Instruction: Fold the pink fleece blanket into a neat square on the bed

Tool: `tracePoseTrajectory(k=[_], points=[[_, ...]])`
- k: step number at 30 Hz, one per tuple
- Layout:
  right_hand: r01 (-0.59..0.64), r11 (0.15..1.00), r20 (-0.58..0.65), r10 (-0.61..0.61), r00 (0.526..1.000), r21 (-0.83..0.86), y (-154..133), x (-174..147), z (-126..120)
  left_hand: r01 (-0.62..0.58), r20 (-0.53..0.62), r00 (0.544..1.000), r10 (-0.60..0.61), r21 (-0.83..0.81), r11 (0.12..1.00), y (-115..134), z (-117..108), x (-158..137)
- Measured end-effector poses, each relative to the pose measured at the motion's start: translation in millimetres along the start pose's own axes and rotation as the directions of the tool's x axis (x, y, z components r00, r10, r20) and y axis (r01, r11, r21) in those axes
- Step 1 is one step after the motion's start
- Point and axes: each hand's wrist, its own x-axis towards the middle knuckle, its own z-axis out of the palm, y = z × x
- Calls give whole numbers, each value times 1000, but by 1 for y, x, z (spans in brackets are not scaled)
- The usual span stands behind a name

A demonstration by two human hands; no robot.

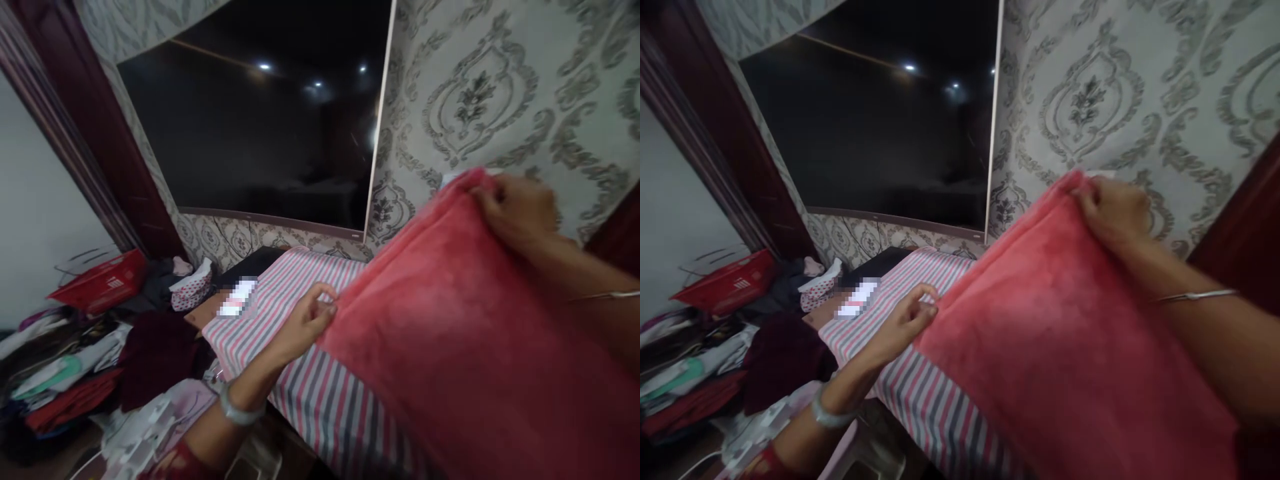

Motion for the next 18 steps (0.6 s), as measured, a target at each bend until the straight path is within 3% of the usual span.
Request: tracePoseTrajectory(k=[5, 9, 11, 13, 16, 18], points=[[-3, 940, 176, -60, 983, 340, -96, -51, 110, 188, -153, 973, -170, 109, 976, -60, -54, -46], [29, 891, 233, -149, 961, 453, -149, -93, 165, 335, -196, 941, -276, 416, 846, -107, -91, -69], [41, 857, 254, -197, 947, 514, -163, -102, 175, 354, -159, 933, -324, 578, 735, -118, -102, -67], [54, 833, 276, -243, 930, 551, -171, -106, 176, 316, -154, 945, -287, 649, 692, -119, -104, -51], [68, 811, 294, -287, 911, 581, -178, -106, 163, 144, -166, 985, -55, 594, 791, -110, -91, 3], [83, 788, 281, -313, 907, 610, -181, -106, 148, -21, -136, 985, 101, 497, 867, -100, -73, 50]])
